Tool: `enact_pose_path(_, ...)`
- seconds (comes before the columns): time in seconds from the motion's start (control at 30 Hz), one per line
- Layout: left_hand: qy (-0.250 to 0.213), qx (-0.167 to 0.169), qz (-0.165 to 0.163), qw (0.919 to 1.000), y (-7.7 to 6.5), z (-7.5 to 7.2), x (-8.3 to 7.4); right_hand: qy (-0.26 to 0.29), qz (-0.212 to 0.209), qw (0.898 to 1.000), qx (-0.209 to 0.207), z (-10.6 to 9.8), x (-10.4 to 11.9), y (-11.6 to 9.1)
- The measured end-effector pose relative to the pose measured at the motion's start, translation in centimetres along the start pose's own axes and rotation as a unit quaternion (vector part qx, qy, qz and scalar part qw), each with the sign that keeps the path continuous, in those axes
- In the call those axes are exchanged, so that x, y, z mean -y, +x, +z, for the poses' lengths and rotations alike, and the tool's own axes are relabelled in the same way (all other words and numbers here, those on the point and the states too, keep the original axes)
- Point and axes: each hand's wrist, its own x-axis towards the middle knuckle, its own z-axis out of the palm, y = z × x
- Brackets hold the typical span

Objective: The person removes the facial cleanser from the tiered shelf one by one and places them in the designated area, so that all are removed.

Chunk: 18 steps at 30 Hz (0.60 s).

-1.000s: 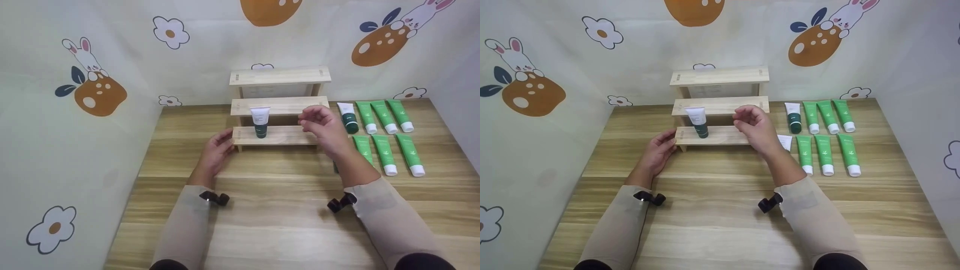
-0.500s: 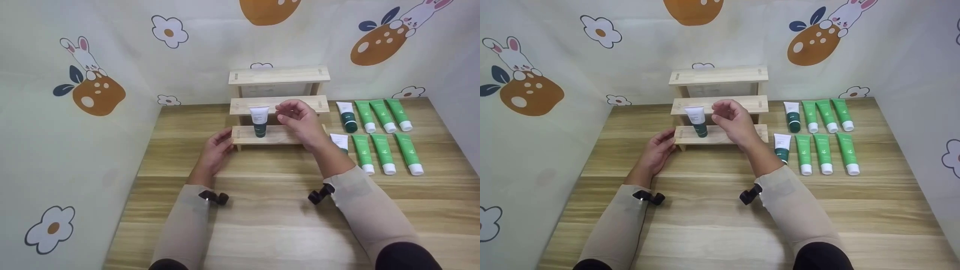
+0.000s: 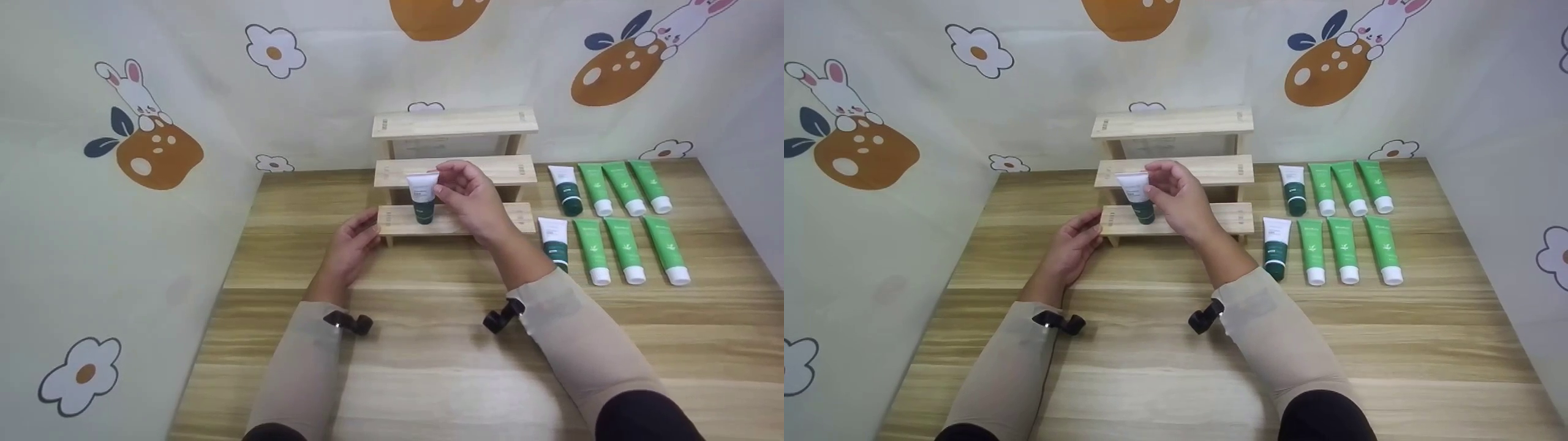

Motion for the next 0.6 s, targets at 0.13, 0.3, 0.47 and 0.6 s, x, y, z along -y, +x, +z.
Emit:
enact_pose_path(0.13, -0.002, 0.004, 0.0, 1.0, 0.0, -0.1, 0.0, 0.005, 0.003, 1.0, -0.008, 0.4, -0.1, 0.2)
enact_pose_path(0.3, 0.001, 0.002, 0.002, 1.0, 0.1, -0.1, 0.0, 0.024, 0.005, 0.999, -0.021, 0.5, -0.1, 0.1)
enact_pose_path(0.47, 0.006, 0.002, 0.001, 1.0, 0.1, -0.1, 0.0, 0.018, 0.011, 0.999, -0.038, -0.1, 0.0, -0.1)
enact_pose_path(0.6, 0.005, -0.001, 0.001, 1.0, 0.0, 0.0, 0.0, 0.018, 0.013, 0.998, -0.051, -1.0, 0.2, -0.4)
